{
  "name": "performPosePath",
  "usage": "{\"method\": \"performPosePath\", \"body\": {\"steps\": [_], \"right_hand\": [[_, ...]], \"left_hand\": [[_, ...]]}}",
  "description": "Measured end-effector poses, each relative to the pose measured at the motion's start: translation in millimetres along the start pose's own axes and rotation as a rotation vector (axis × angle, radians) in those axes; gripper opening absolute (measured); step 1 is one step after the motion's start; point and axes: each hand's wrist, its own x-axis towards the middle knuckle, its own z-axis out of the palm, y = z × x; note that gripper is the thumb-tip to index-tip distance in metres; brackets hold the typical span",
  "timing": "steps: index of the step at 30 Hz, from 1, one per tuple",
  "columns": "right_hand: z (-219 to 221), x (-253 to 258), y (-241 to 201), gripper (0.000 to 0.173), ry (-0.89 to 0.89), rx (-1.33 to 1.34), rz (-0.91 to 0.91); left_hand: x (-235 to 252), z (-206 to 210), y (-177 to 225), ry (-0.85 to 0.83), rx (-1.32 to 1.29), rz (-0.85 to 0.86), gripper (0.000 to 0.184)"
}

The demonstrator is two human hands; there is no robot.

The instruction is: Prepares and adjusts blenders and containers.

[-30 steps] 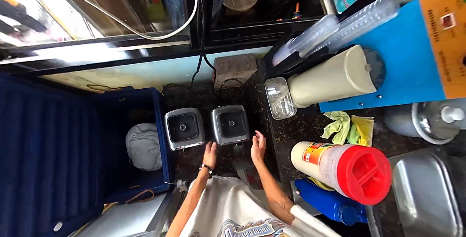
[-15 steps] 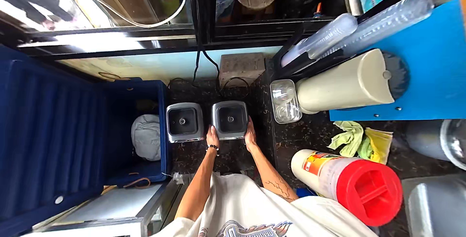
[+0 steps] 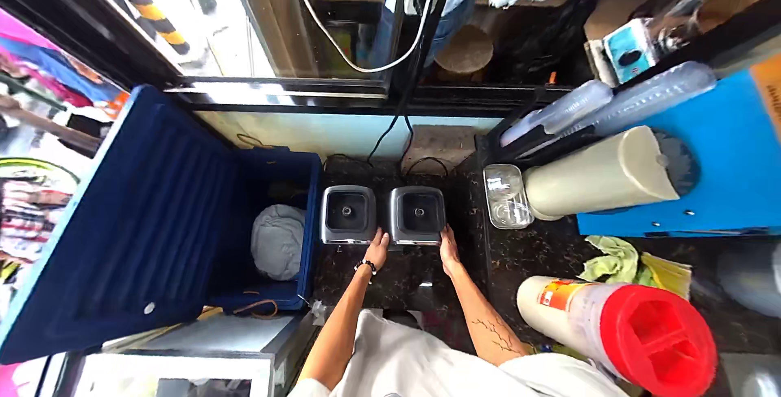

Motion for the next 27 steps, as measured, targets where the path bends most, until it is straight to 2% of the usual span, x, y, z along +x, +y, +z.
{"method": "performPosePath", "body": {"steps": [2, 5, 11, 21, 23, 25, 27], "right_hand": [[-0.3, -3.1, -3.0, 0.057, -0.010, -0.028, -0.023], [-1.1, -7.6, -0.7, 0.057, 0.019, -0.053, -0.019], [2.0, -9.9, 0.5, 0.058, 0.040, -0.090, 0.005], [2.2, -12.8, 0.0, 0.057, 0.054, -0.110, 0.043], [2.0, -16.2, -1.1, 0.058, 0.037, -0.139, 0.058], [-2.1, -24.8, -8.3, 0.062, 0.049, -0.161, 0.074], [-6.2, -43.6, -19.4, 0.066, 0.166, -0.157, 0.095]], "left_hand": [[18.2, 13.5, -11.7, 0.021, -0.059, 0.050, 0.057], [23.9, 32.2, -14.8, 0.070, 0.023, 0.011, 0.059], [25.0, 28.4, -13.1, 0.030, 0.075, -0.015, 0.060], [23.3, 35.6, -21.5, 0.003, -0.009, 0.017, 0.059], [20.1, 27.7, -21.9, -0.064, 0.000, 0.039, 0.060], [7.7, 10.7, -7.6, -0.175, 0.194, 0.050, 0.058], [-19.7, -12.8, 12.3, -0.111, 0.293, 0.133, 0.045]]}}
